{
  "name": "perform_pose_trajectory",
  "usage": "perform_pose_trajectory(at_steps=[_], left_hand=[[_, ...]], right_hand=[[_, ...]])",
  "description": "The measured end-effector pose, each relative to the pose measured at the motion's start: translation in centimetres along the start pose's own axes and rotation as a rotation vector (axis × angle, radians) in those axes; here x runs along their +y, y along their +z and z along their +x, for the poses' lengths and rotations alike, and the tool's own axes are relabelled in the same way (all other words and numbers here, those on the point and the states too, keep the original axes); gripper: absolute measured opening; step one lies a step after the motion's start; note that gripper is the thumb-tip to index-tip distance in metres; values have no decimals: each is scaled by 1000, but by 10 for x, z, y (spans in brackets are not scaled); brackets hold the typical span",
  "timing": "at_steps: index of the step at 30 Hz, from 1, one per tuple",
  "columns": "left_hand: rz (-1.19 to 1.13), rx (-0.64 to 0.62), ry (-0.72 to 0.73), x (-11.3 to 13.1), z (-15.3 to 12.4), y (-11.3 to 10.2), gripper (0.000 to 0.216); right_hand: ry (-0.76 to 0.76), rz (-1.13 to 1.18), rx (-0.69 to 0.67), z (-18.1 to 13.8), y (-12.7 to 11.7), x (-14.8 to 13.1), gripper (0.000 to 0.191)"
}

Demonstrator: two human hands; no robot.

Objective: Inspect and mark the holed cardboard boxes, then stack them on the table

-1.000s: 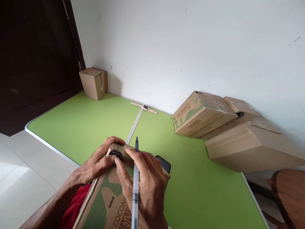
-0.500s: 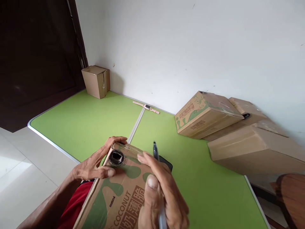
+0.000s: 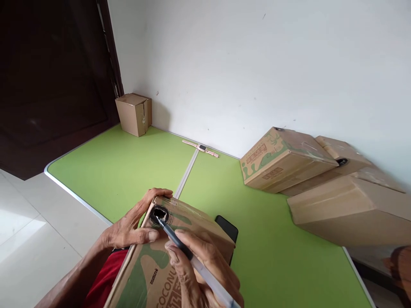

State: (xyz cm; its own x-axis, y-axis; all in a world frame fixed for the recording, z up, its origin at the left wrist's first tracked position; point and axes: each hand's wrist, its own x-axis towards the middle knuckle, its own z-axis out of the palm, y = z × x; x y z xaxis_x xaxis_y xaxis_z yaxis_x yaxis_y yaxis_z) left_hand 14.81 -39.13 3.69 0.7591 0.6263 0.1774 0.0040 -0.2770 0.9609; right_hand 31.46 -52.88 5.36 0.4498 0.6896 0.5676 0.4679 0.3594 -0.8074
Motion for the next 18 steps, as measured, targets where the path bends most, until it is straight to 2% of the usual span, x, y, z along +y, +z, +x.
perform_pose_trajectory(at_steps=[4,11,14,18], left_hand=[[39,-15,-19,2,1,1,77],[66,-25,-7,7,3,-1,78],[61,-19,-6,8,3,-1,76],[58,-24,-26,10,2,-2,75]], right_hand=[[-63,-30,-54,1,5,-2,21],[-212,-215,-120,5,4,0,23],[-206,-177,-150,8,5,-5,23],[-98,-107,-57,9,7,-13,14]])
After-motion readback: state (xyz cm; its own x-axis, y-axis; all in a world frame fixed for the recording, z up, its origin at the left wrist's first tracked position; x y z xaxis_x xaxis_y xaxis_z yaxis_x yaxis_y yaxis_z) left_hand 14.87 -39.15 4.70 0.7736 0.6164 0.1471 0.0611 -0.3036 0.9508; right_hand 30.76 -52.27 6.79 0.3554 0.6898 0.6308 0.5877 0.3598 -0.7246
